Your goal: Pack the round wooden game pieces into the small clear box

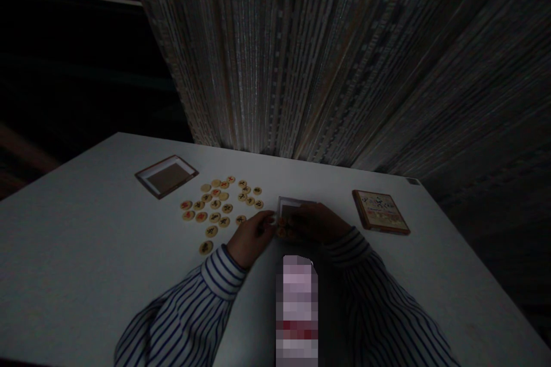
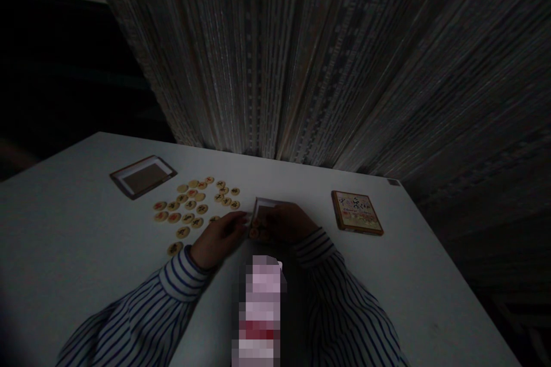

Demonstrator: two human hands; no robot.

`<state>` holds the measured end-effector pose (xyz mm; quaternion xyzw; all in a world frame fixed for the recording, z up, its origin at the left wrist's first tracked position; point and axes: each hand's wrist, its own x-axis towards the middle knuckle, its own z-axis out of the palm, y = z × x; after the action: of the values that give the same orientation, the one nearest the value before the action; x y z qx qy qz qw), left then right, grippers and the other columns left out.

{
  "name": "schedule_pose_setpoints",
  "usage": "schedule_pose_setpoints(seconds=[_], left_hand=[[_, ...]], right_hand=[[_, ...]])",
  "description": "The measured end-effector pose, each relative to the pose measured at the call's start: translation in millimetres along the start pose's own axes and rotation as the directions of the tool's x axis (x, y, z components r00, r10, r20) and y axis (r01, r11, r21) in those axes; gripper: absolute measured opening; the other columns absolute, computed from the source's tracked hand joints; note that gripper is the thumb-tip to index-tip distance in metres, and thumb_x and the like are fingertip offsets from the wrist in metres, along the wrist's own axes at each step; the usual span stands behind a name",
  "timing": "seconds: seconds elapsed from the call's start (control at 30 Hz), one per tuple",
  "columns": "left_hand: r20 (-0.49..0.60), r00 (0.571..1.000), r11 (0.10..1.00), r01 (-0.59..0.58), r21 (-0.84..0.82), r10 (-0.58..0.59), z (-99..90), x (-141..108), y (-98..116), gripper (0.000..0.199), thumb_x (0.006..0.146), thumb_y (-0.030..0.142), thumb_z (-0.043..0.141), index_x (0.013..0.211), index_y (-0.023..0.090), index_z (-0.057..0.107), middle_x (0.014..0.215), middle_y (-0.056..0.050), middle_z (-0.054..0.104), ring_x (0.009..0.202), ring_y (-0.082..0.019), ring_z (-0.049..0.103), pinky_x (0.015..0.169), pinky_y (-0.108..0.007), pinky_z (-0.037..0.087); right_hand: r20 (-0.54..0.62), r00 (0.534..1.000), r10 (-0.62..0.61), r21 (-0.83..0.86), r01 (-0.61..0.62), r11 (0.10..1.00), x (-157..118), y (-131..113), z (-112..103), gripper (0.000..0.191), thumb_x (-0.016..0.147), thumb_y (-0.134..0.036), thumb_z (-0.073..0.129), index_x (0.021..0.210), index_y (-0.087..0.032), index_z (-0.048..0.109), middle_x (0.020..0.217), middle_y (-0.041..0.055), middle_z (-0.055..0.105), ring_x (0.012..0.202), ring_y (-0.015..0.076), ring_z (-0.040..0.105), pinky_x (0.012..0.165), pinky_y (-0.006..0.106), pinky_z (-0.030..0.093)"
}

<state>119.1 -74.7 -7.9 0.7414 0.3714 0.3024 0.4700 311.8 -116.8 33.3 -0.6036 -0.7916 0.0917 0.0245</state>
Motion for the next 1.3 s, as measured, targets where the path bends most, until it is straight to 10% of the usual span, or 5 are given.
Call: schedule_pose_setpoints(seconds=[1.3], left_hand=[[0.071, 0.997, 0.993, -0.038, 0.109, 0.03, -0.8, 0.2, -3.5, 0.034, 0.077, 0.026, 0.049, 0.108, 0.014, 0.056, 0.098, -0.012, 0.069, 0.089, -0.021, 0.065, 0.078, -0.035, 0.052]], right_hand=[[0.053, 0.999, -0.001, 0.05, -0.001, 0.999, -0.2, 2.6, -0.3, 0.023, 0.084, -0.023, 0.048, 0.101, -0.024, 0.064, 0.092, 0.0032, 0.068, 0.083, 0.0163, 0.06, 0.068, 0.025, 0.038]])
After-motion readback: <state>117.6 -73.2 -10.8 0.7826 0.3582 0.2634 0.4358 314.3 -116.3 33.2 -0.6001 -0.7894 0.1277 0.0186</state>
